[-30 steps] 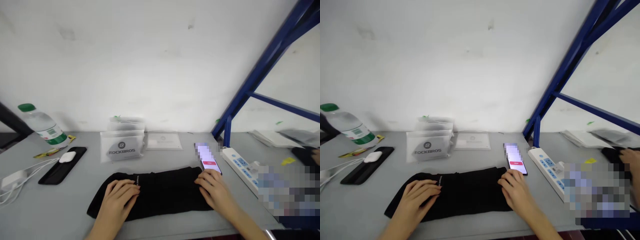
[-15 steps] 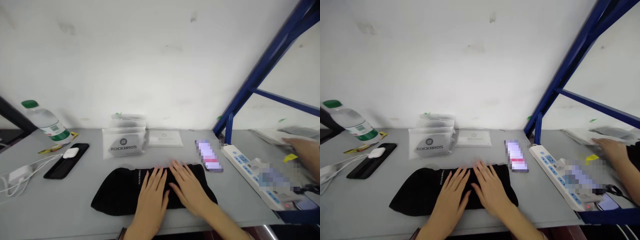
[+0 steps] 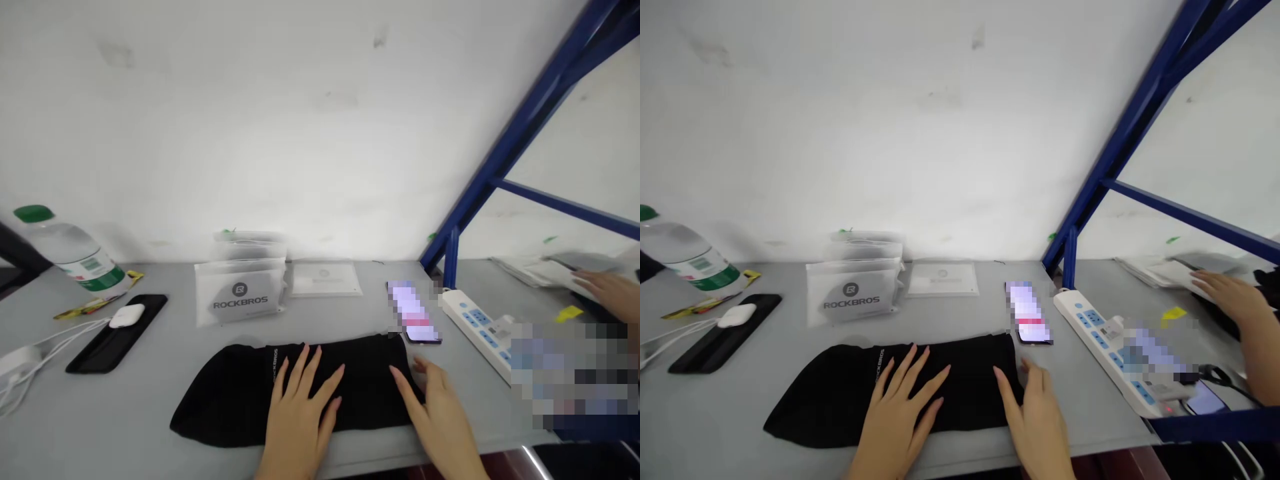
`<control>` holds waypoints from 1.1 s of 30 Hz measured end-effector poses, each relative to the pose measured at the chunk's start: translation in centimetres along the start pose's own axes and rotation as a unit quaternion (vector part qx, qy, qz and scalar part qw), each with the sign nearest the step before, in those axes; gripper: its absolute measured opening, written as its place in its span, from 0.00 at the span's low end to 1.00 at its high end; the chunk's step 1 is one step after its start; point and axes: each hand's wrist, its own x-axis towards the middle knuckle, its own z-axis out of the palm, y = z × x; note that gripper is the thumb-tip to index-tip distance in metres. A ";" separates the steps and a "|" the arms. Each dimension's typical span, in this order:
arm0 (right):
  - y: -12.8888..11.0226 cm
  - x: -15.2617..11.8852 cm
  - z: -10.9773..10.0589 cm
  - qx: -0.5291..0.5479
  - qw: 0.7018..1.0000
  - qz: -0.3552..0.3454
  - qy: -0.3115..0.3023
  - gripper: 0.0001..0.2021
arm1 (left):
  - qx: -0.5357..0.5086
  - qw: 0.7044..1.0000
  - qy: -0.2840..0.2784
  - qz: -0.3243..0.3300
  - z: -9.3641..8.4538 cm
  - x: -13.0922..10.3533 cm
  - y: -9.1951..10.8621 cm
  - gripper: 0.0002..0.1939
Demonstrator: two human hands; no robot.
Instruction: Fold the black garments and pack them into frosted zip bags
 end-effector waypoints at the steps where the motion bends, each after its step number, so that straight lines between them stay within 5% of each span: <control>1: -0.3 0.2 -0.4 0.012 0.999 0.043 -0.023 0.30 | -0.002 1.000 -0.004 -0.005 0.0 0.1 0.2 0.30; 6: -2.0 1.8 -0.8 0.094 0.985 0.097 -0.111 0.25 | -0.023 0.999 -0.008 -0.025 -0.2 0.2 0.7 0.28; 11: -4.1 1.4 -0.1 0.170 0.983 0.051 -0.040 0.18 | -0.062 0.996 0.014 -0.056 -0.2 0.4 1.3 0.25; 18: -7.1 -2.2 3.0 0.143 0.976 -0.157 0.048 0.13 | -0.144 0.987 0.019 -0.071 0.0 0.1 1.3 0.26; 24: -7.7 -3.9 3.2 0.108 0.950 -0.288 -0.055 0.14 | -0.292 0.931 0.054 -0.210 -0.3 -1.6 1.0 0.23; 29: -8.1 -4.1 1.7 0.070 0.951 -0.271 -0.134 0.15 | -0.178 0.980 0.003 -0.086 -1.0 -0.8 0.8 0.27; 33: -6.8 -3.6 2.2 0.085 0.953 -0.271 -0.105 0.13 | -0.075 0.996 0.015 -0.046 -0.3 -0.6 0.7 0.29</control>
